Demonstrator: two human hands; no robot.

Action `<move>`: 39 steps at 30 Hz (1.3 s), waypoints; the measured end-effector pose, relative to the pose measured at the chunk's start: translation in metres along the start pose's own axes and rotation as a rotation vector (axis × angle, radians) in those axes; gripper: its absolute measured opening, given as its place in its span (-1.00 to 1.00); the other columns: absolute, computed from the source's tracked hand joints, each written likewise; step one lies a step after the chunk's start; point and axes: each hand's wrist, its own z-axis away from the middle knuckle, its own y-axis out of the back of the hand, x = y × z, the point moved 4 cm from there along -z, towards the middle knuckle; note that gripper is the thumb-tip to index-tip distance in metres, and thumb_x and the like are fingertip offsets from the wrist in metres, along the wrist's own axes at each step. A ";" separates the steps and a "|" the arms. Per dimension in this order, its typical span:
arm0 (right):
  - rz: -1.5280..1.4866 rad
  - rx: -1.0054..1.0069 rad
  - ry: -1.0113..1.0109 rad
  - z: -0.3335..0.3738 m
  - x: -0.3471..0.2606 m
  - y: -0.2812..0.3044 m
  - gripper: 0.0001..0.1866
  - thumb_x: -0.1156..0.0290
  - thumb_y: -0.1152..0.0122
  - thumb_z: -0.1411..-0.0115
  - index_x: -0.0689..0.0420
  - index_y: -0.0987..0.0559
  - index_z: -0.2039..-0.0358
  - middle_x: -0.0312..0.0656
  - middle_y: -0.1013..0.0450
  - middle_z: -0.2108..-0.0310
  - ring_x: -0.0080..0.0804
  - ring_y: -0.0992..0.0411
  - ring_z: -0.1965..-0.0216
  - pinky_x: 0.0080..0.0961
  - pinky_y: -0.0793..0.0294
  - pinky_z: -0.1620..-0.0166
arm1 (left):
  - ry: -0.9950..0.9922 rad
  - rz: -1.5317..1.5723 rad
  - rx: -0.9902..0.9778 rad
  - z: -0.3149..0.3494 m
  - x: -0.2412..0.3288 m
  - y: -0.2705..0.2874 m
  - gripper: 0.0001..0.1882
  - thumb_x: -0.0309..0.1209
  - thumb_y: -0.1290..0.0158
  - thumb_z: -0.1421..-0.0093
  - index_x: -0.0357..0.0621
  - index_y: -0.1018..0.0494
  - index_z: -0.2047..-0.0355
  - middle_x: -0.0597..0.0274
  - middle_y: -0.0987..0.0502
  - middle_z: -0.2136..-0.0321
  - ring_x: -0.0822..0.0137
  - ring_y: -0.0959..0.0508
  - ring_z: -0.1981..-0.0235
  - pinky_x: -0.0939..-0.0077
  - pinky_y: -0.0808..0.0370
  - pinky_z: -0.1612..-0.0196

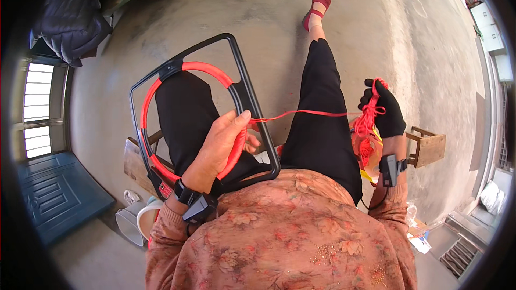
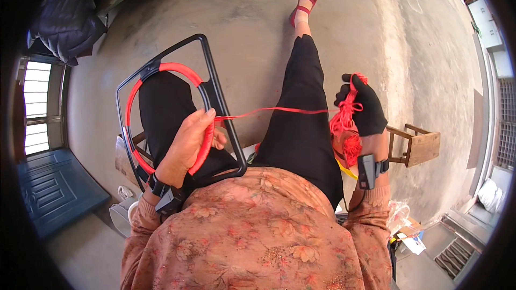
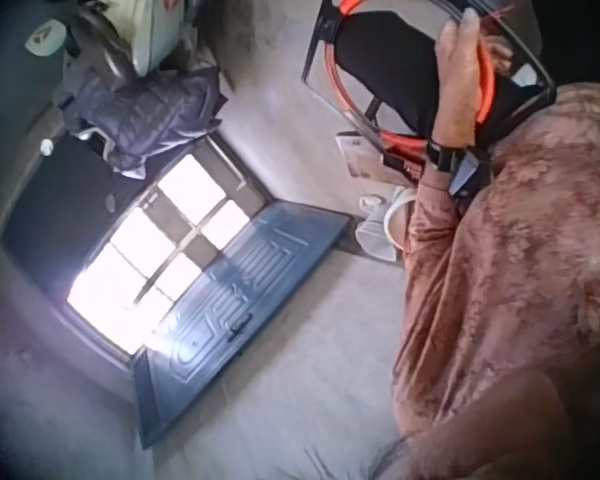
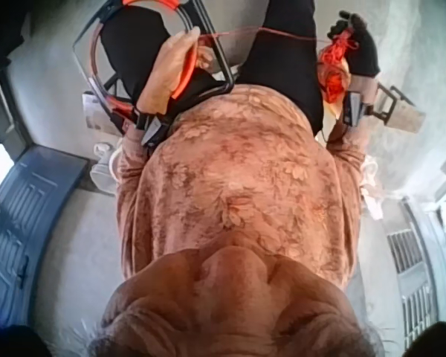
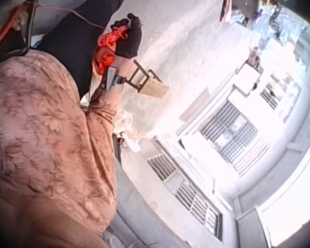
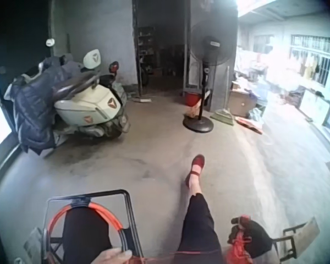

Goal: Winding red string or rope onto a black plastic frame with red padded sections.

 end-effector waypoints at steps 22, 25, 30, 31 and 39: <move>1.496 0.214 1.378 0.114 -0.220 -0.146 -0.62 0.64 -0.03 -0.11 0.32 -0.45 0.01 -0.01 -0.46 0.05 -0.25 -0.43 -0.01 -0.48 -0.32 -0.08 | -0.411 0.016 -0.218 -0.031 0.178 0.007 -0.62 -0.23 0.12 -0.31 -0.30 -0.38 0.05 0.17 -0.53 0.37 0.42 -0.49 0.45 0.49 -0.46 0.29; 1.570 0.173 1.430 0.113 -0.228 -0.180 -0.60 0.62 -0.07 -0.11 0.29 -0.44 -0.01 -0.02 -0.45 0.03 -0.27 -0.42 -0.03 -0.50 -0.31 -0.08 | -0.299 0.127 -0.307 -0.056 0.132 0.017 -0.62 -0.23 0.14 -0.32 -0.28 -0.39 0.05 0.12 -0.55 0.28 0.33 -0.53 0.30 0.34 -0.47 0.12; 1.598 -0.122 1.532 0.083 -0.208 -0.228 -0.63 0.58 -0.10 -0.12 0.25 -0.43 0.01 -0.07 -0.44 0.07 -0.33 -0.40 0.03 -0.50 -0.33 -0.01 | -0.063 0.272 -0.281 -0.084 0.051 0.033 -0.64 -0.22 0.12 -0.31 -0.21 -0.41 0.04 0.12 -0.55 0.18 0.25 -0.54 0.13 0.28 -0.45 0.00; 1.619 -0.158 1.515 0.085 -0.205 -0.241 -0.65 0.56 -0.10 -0.12 0.25 -0.44 0.03 -0.08 -0.44 0.10 -0.34 -0.40 0.07 -0.51 -0.34 0.02 | -0.031 0.246 -0.271 -0.089 0.037 0.035 -0.65 -0.22 0.10 -0.31 -0.20 -0.41 0.05 0.12 -0.55 0.18 0.26 -0.55 0.14 0.29 -0.46 0.01; 1.343 -0.489 0.878 0.042 -0.159 -0.363 -0.75 0.37 -0.16 -0.13 0.21 -0.49 0.20 -0.15 -0.44 0.35 -0.44 -0.39 0.35 -0.54 -0.37 0.29 | 0.020 0.093 -0.057 -0.071 0.028 0.086 -0.75 -0.26 -0.02 -0.24 -0.17 -0.44 0.20 0.20 -0.54 0.35 0.41 -0.53 0.40 0.45 -0.53 0.25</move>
